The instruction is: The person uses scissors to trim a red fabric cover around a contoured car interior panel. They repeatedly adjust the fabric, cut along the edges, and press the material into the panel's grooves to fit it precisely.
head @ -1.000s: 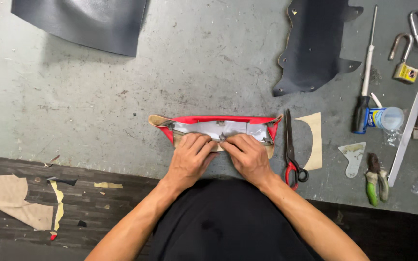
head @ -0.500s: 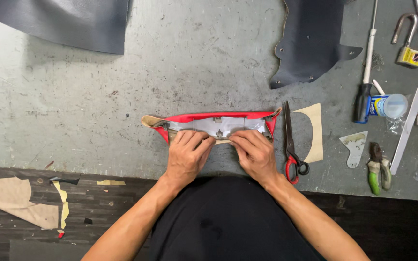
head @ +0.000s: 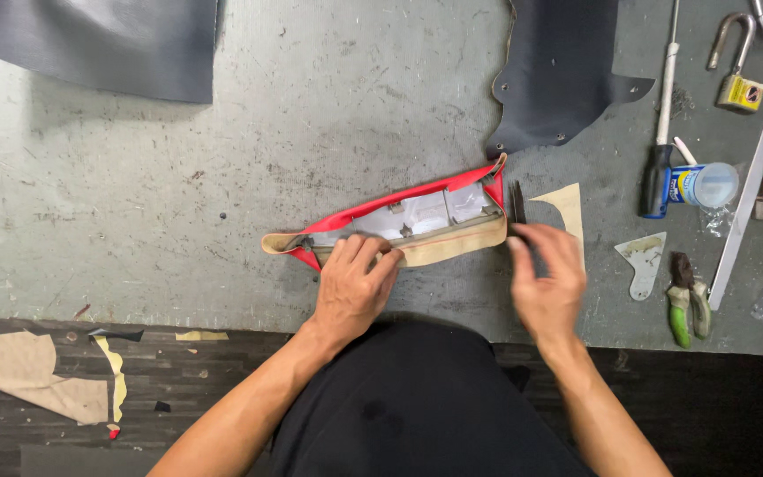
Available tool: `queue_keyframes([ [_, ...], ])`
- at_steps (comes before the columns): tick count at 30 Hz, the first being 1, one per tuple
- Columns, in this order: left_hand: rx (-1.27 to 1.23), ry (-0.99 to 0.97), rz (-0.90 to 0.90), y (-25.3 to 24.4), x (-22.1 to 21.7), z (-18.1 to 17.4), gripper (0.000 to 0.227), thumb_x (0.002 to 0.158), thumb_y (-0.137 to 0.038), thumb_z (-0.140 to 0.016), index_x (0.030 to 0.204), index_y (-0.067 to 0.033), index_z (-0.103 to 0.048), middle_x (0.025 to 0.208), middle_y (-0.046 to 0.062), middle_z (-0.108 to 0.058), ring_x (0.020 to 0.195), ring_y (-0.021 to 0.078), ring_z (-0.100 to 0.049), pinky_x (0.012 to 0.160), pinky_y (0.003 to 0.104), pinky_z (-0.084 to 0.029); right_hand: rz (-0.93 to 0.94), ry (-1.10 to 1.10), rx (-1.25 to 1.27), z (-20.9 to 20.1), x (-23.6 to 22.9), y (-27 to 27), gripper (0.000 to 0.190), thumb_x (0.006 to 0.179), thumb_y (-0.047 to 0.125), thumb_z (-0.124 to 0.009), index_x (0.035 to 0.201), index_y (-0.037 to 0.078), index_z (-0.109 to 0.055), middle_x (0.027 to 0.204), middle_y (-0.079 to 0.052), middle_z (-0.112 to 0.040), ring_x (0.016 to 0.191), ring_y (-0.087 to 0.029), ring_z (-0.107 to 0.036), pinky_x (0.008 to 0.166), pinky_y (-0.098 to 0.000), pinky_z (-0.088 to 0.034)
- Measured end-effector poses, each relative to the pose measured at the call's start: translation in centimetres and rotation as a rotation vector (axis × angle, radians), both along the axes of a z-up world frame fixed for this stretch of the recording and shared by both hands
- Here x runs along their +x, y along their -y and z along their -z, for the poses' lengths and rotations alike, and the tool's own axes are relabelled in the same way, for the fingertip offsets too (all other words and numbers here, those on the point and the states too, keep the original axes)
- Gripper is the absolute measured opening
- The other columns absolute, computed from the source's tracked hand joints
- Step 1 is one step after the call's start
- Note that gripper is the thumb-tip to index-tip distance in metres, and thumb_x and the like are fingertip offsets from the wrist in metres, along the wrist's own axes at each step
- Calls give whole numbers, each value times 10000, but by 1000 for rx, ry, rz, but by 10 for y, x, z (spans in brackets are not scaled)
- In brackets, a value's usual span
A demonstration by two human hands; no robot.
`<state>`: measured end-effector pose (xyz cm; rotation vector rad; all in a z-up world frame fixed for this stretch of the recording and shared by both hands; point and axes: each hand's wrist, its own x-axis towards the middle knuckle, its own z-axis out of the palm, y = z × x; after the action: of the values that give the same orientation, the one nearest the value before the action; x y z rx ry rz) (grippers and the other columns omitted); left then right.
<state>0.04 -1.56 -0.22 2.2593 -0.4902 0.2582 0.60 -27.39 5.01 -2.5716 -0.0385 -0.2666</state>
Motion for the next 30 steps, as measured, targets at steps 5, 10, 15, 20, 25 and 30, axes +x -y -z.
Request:
queue_keyframes([
  [5, 44, 69, 50, 10, 3, 2, 345, 799, -77, -776, 1136, -60, -699, 1227, 145, -610, 1177, 328, -571, 1019, 476, -443, 171, -130, -36, 13, -21, 23, 352, 949, 88, -774, 1273, 6, -662, 1127, -130, -638, 983, -263, -634, 881, -373, -535],
  [10, -14, 100, 144, 34, 23, 5, 337, 827, -54, -767, 1151, -35, -677, 1342, 177, -590, 1322, 344, -538, 1228, 547, -335, 176, -153, -70, 26, -24, 19, 435, 889, 142, -825, 1268, 4, -661, 1064, -123, -621, 906, -255, -625, 768, -366, -535],
  [15, -99, 35, 140, 44, 29, 2, 278, 811, -50, -791, 1066, -43, -679, 1175, 132, -625, 1148, 314, -609, 1201, 577, -386, 194, -185, 12, 28, -16, 19, 326, 920, 113, -787, 1217, 15, -697, 980, -87, -630, 789, -192, -623, 686, -318, -539],
  [20, -213, -14, 70, 44, 28, 1, 243, 827, -3, -791, 1044, -51, -692, 1077, 96, -644, 1028, 287, -649, 1159, 560, -453, 277, -447, 777, 16, -25, 36, 269, 975, 155, -632, 1198, 11, -591, 1012, -17, -677, 755, -103, -655, 609, -247, -524],
  [25, -242, -24, 52, 46, 32, -2, 240, 824, 8, -797, 1039, -50, -705, 1077, 87, -648, 1025, 276, -654, 1152, 556, -462, 347, -966, 1176, 2, -39, 47, 386, 1077, 372, -518, 1114, 18, -669, 697, -35, -557, 560, -120, -534, 462, -255, -418],
  [30, -229, -16, 72, 44, 28, 0, 245, 806, -1, -810, 1022, -54, -708, 1083, 86, -652, 1028, 272, -655, 1167, 567, -453, 404, -1468, 1398, 12, -43, 45, 243, 981, 367, -548, 968, 124, -538, 706, 5, -525, 600, -128, -544, 495, -295, -443],
])
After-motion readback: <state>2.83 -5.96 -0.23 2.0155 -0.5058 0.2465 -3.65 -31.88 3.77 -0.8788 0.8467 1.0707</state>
